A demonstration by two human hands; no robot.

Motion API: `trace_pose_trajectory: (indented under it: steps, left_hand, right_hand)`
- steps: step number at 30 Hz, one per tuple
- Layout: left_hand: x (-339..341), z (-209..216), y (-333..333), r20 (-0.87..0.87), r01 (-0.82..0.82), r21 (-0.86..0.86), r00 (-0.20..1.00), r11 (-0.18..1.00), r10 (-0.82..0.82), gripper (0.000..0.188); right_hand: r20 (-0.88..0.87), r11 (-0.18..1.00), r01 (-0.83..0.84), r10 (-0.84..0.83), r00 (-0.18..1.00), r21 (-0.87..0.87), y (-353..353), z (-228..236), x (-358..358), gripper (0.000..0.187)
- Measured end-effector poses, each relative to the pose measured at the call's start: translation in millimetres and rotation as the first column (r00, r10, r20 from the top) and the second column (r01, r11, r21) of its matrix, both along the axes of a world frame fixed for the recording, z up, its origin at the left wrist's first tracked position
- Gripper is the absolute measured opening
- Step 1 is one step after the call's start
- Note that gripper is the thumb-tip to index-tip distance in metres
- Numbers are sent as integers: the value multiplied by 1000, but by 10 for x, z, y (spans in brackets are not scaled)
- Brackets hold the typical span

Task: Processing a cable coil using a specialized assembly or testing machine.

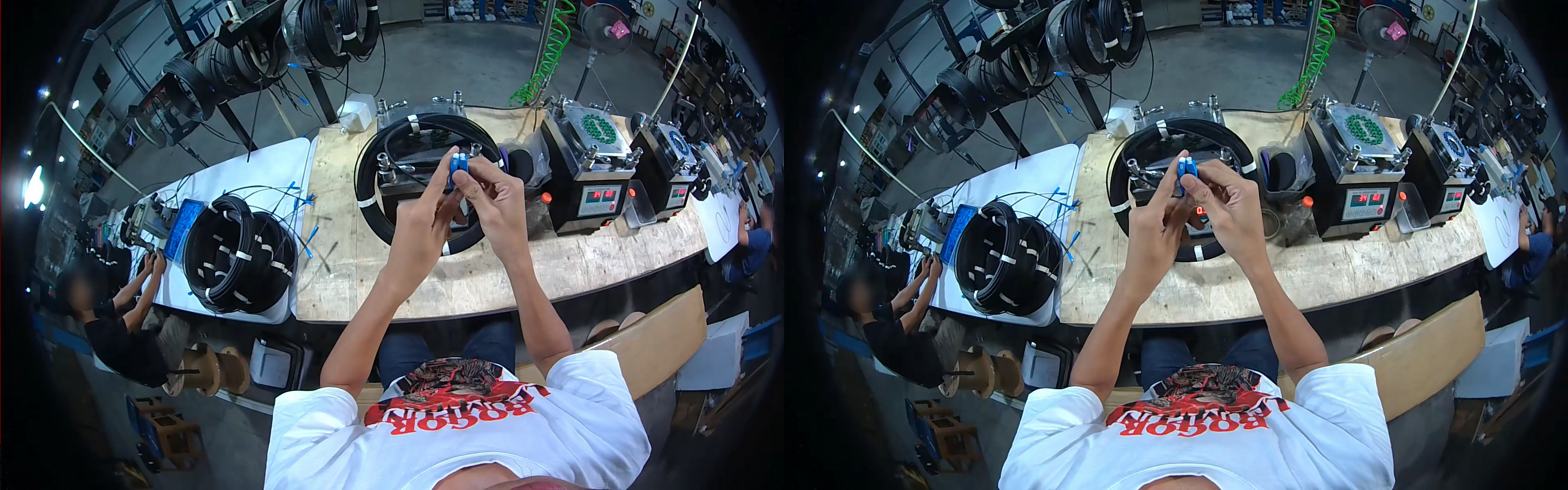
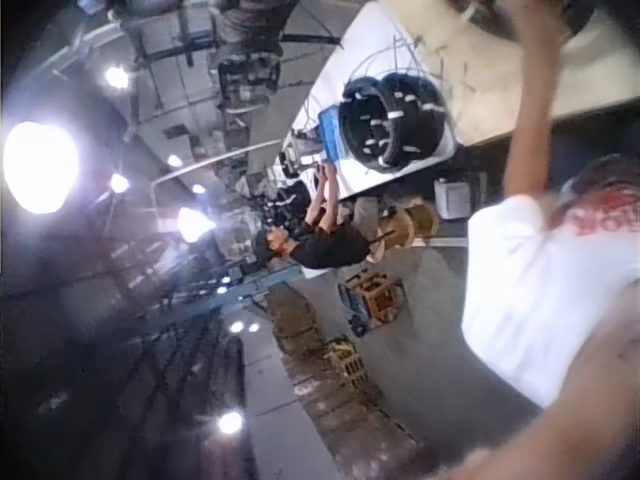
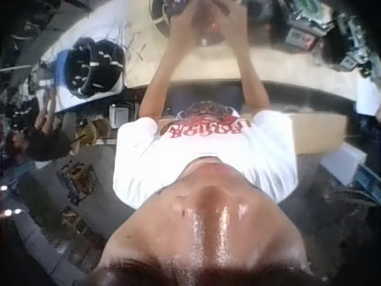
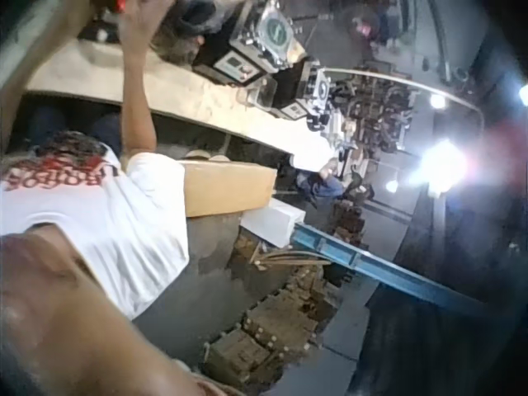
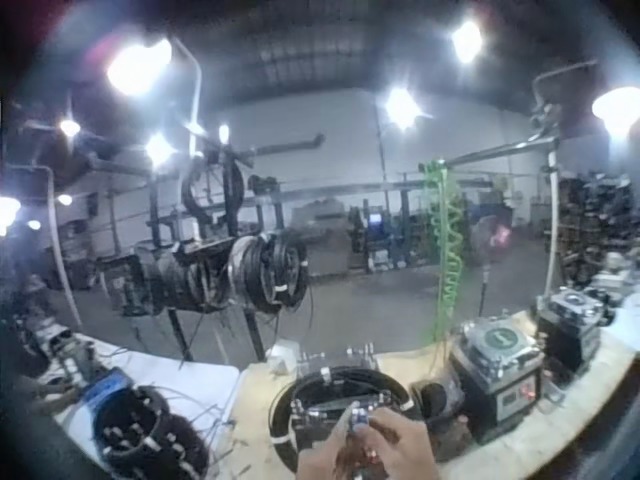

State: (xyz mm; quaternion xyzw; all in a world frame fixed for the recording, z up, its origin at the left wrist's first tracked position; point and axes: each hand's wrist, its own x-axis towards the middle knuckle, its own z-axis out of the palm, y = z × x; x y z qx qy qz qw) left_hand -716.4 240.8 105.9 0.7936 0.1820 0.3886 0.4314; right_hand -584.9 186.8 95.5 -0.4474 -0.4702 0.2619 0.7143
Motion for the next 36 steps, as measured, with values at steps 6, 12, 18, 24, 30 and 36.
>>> trace_pose_trajectory:
  steps: [6,12,18,24,30,36]
  left_hand:
    - [6,-160,21,39,-1,82,999,997,-2,65]
    - [-42,-156,10,105,-229,378,973,897,204,48]
    - [-67,-230,128,65,-71,498,997,864,44,45]
    - [-19,-276,73,48,10,252,999,968,-22,42]
    - [-48,-421,167,38,-134,505,990,853,134,34]
    - [-152,-355,48,10,-259,708,934,658,357,21]
  right_hand:
    - [-105,998,-55,50,993,-42,-46,-122,6,21]
    - [275,992,121,-125,953,32,-100,-126,76,20]
    - [33,992,-102,105,994,-80,-207,-139,112,19]
    - [-78,982,-128,118,990,-139,-244,-67,41,17]
    - [149,969,32,4,989,-244,-311,-12,70,15]
    - [127,975,-54,83,988,-215,-368,-51,214,14]
